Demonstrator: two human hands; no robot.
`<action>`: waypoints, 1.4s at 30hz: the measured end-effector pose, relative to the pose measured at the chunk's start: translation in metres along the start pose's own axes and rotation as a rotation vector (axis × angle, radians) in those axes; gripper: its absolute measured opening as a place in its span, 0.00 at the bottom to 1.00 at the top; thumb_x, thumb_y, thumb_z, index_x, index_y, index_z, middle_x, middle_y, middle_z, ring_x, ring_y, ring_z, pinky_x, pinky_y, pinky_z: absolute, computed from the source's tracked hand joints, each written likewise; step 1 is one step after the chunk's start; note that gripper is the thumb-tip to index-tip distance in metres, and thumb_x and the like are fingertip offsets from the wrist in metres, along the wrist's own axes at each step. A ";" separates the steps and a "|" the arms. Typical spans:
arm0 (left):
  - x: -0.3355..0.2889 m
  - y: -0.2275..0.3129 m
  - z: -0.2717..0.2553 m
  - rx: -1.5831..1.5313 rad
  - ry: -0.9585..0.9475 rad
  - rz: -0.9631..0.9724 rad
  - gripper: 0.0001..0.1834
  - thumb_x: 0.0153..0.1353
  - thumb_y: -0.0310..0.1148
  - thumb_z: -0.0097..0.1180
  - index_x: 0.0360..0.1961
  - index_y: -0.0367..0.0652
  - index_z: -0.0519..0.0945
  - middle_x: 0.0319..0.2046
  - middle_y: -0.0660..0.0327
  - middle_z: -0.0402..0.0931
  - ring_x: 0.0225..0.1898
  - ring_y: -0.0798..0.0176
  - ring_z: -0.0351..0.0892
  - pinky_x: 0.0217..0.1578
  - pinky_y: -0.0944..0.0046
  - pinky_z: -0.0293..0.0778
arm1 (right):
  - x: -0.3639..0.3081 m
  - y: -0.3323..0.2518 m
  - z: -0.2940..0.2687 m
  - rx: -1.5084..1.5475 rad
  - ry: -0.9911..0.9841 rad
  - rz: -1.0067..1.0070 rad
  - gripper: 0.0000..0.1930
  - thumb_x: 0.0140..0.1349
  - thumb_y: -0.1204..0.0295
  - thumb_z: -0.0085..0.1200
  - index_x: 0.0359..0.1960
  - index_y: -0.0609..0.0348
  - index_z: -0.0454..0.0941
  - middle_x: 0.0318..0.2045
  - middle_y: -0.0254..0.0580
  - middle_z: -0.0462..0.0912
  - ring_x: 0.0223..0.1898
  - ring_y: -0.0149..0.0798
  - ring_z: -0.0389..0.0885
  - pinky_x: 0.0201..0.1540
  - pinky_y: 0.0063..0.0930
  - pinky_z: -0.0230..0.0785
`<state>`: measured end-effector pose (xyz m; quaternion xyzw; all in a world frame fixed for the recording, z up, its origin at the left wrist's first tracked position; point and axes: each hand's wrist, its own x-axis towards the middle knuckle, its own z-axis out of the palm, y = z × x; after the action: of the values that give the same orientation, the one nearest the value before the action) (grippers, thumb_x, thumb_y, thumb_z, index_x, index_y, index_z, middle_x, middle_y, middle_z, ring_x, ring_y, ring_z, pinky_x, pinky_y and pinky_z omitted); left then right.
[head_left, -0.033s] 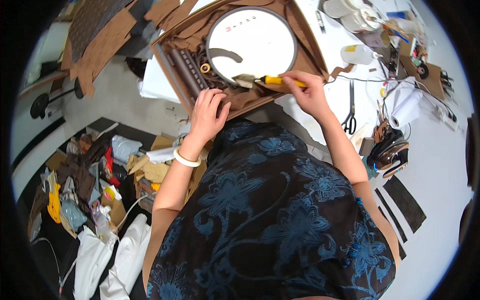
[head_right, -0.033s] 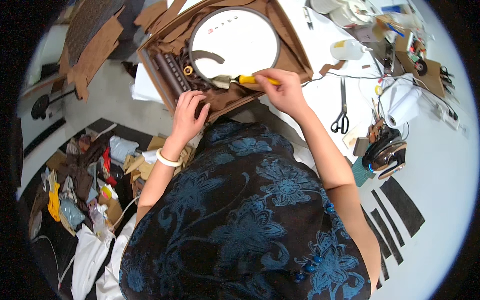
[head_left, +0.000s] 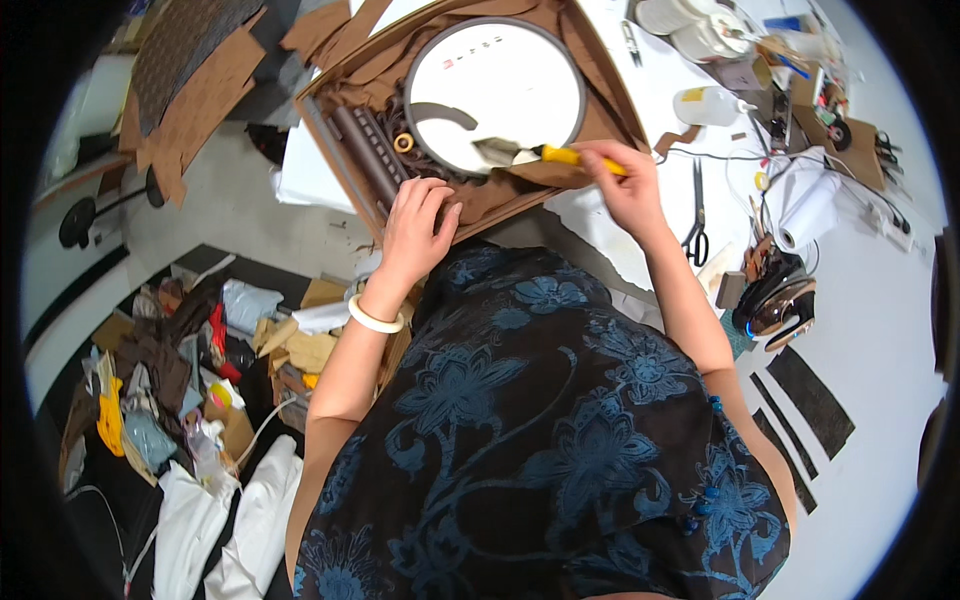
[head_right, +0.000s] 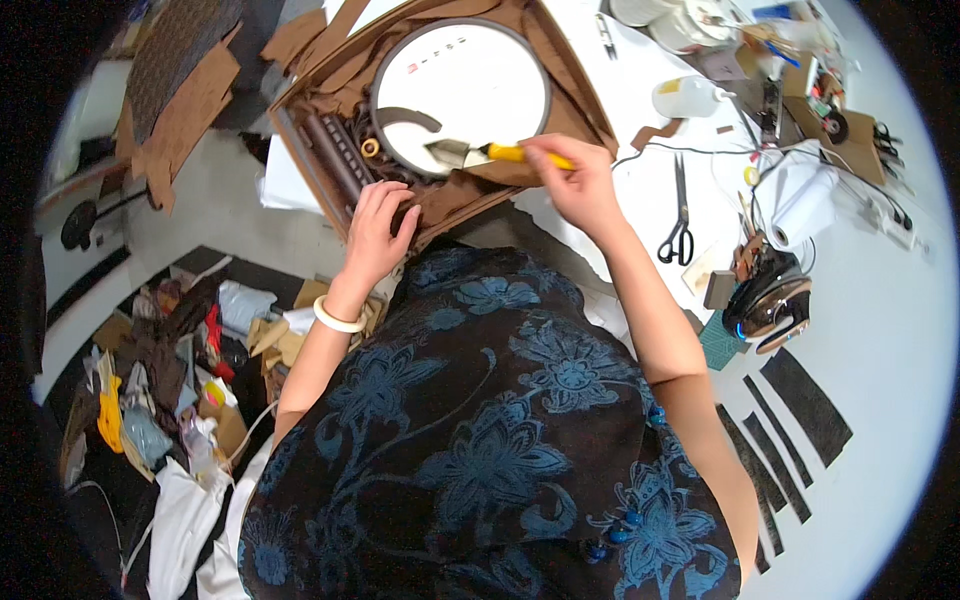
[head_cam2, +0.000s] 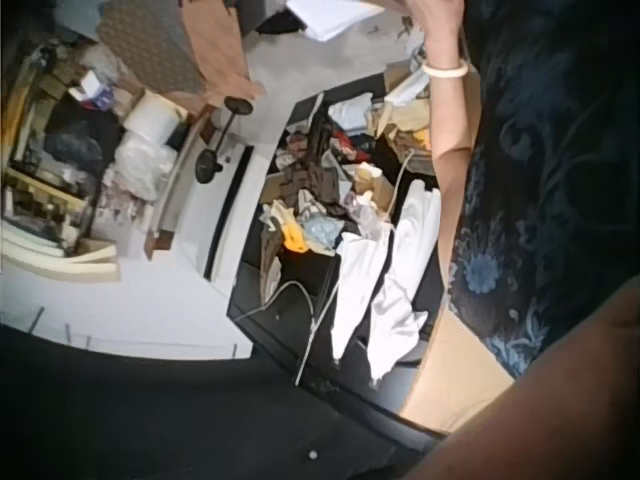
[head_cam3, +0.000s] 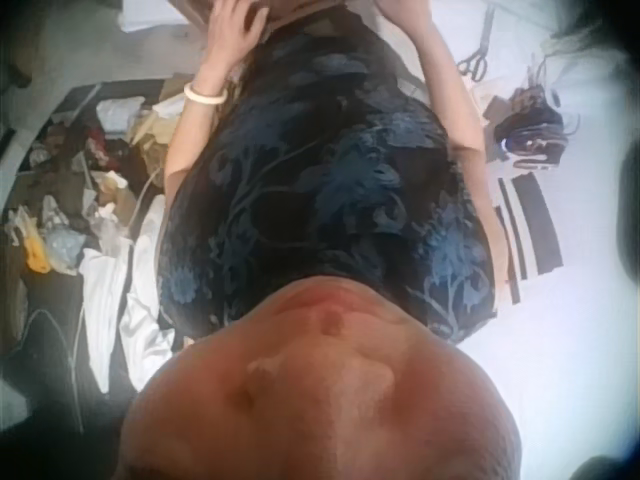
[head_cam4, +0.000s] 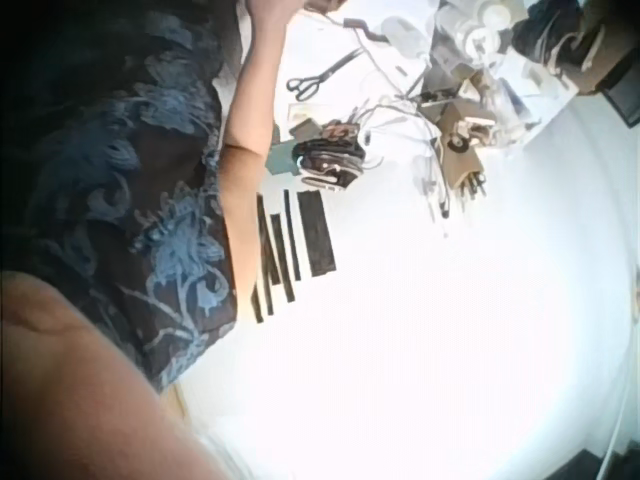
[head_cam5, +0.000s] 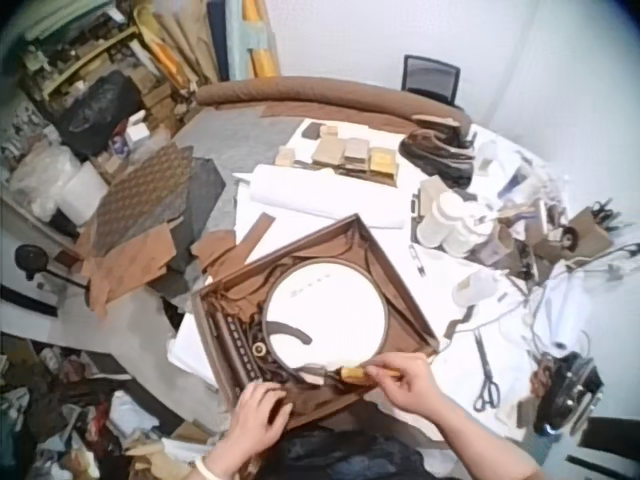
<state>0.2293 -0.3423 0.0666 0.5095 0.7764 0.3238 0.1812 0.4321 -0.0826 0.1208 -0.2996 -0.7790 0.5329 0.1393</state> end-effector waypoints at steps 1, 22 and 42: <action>0.010 0.001 0.005 -0.027 -0.022 0.037 0.15 0.63 0.31 0.70 0.47 0.36 0.82 0.52 0.49 0.80 0.56 0.40 0.77 0.60 0.43 0.73 | -0.006 0.002 -0.012 0.067 0.155 0.002 0.10 0.78 0.69 0.60 0.48 0.62 0.90 0.37 0.34 0.91 0.37 0.27 0.84 0.41 0.22 0.77; 0.276 -0.002 0.033 0.166 0.187 0.475 0.07 0.64 0.24 0.64 0.43 0.40 0.83 0.44 0.55 0.82 0.51 0.46 0.79 0.50 0.50 0.79 | -0.023 0.014 -0.029 -0.092 0.432 0.209 0.09 0.77 0.70 0.60 0.51 0.61 0.80 0.32 0.43 0.86 0.29 0.35 0.82 0.35 0.28 0.73; 0.393 -0.012 0.086 0.131 -0.294 0.735 0.06 0.67 0.36 0.72 0.39 0.47 0.89 0.25 0.58 0.87 0.23 0.58 0.87 0.26 0.61 0.81 | 0.024 0.036 0.023 -0.729 0.420 -0.058 0.16 0.69 0.74 0.62 0.57 0.58 0.79 0.33 0.40 0.75 0.31 0.40 0.83 0.29 0.34 0.74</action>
<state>0.1111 0.0387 0.0153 0.8047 0.5271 0.2405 0.1294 0.4125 -0.0764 0.0763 -0.4093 -0.8794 0.1455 0.1951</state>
